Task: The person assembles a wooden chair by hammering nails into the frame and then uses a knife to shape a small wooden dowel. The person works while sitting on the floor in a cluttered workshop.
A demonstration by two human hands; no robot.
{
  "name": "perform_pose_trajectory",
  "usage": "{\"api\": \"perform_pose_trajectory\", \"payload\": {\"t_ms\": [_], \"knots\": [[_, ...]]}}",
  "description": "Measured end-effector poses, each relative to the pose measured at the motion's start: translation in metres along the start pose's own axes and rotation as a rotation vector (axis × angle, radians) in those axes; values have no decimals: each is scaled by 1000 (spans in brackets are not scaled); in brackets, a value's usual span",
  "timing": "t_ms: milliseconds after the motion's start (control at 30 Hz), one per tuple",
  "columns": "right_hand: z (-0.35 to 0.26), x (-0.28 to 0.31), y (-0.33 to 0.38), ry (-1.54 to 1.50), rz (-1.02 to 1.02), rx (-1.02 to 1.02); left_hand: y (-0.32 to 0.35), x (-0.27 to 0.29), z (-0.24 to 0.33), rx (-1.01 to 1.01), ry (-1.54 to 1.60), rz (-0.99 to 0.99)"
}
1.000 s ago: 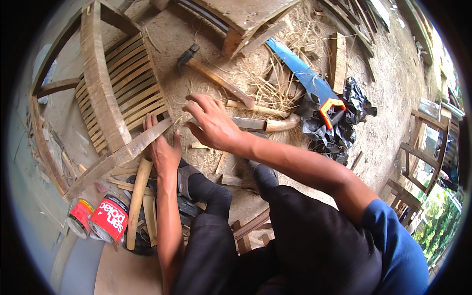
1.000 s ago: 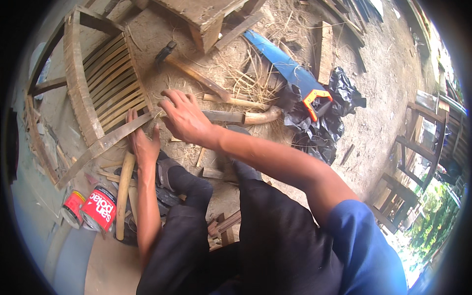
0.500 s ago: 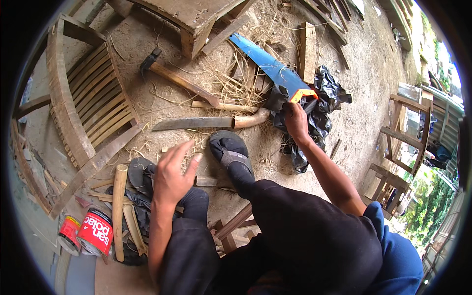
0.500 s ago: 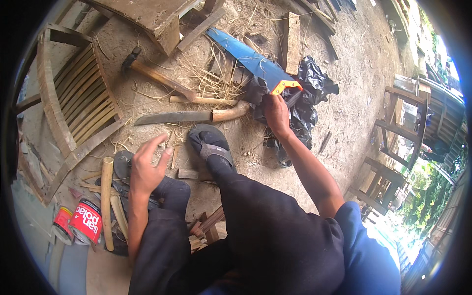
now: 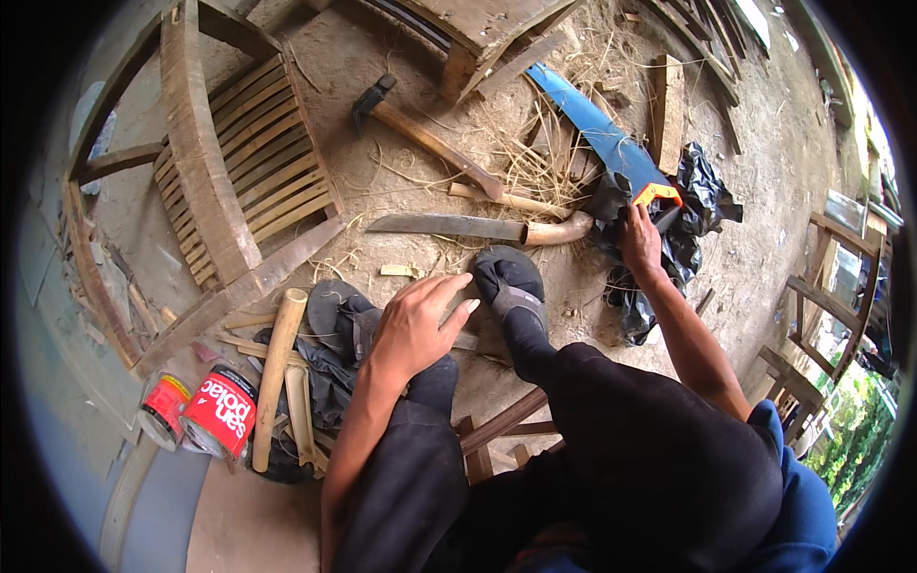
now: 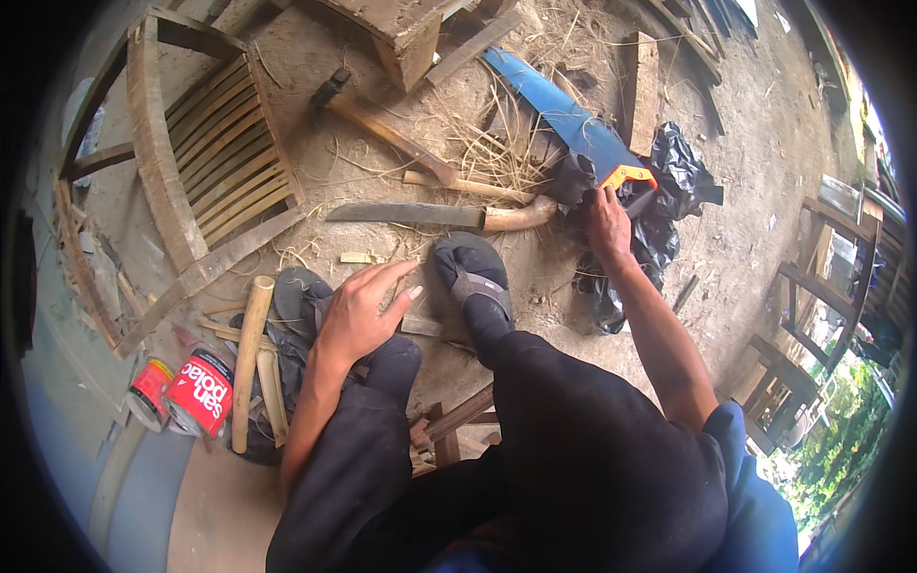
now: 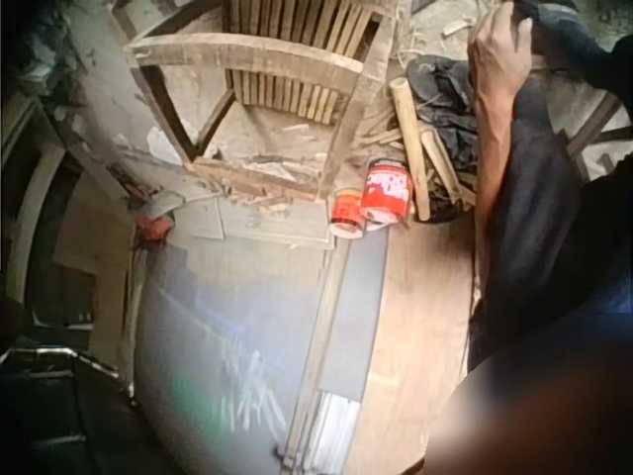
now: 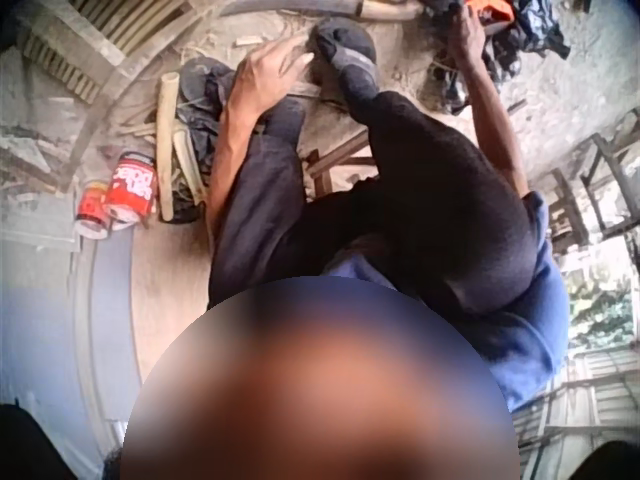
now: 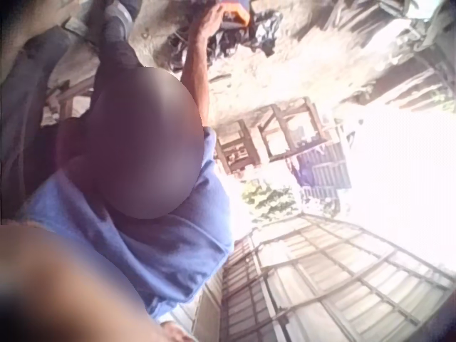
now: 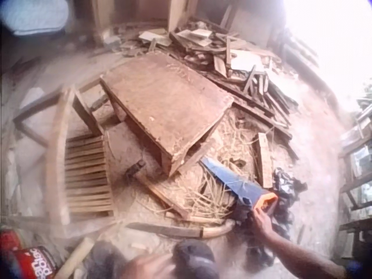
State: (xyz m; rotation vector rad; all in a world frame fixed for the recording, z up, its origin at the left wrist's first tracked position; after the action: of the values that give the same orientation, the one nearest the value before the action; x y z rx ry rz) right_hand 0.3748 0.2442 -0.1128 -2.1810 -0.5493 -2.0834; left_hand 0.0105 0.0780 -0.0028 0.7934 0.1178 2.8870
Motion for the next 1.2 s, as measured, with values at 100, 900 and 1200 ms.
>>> {"api": "perform_pose_trajectory", "payload": {"t_ms": [100,900,1200], "knots": [[-2,-2,-2,22,-28,2,0,-4,1,2,15,-23],[5,-6,-6,-217,-4,-74,-9,-7,5,-4,40,-47],[1,-2,-4,-270,-32,-44,-5,-6,3,-10,68,-29]]}}
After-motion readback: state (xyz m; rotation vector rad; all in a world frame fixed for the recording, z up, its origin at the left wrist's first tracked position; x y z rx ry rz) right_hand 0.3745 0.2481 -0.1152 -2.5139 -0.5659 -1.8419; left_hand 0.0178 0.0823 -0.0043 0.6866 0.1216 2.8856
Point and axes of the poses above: each hand's wrist, its own y-axis away from the middle knuckle, its own x-axis out of the back of the hand, z = x × y, the point moved 7 cm from there along -y, towards the middle knuckle, and after that the axes turned 5 degrees about -x, right-handed, at the moved point
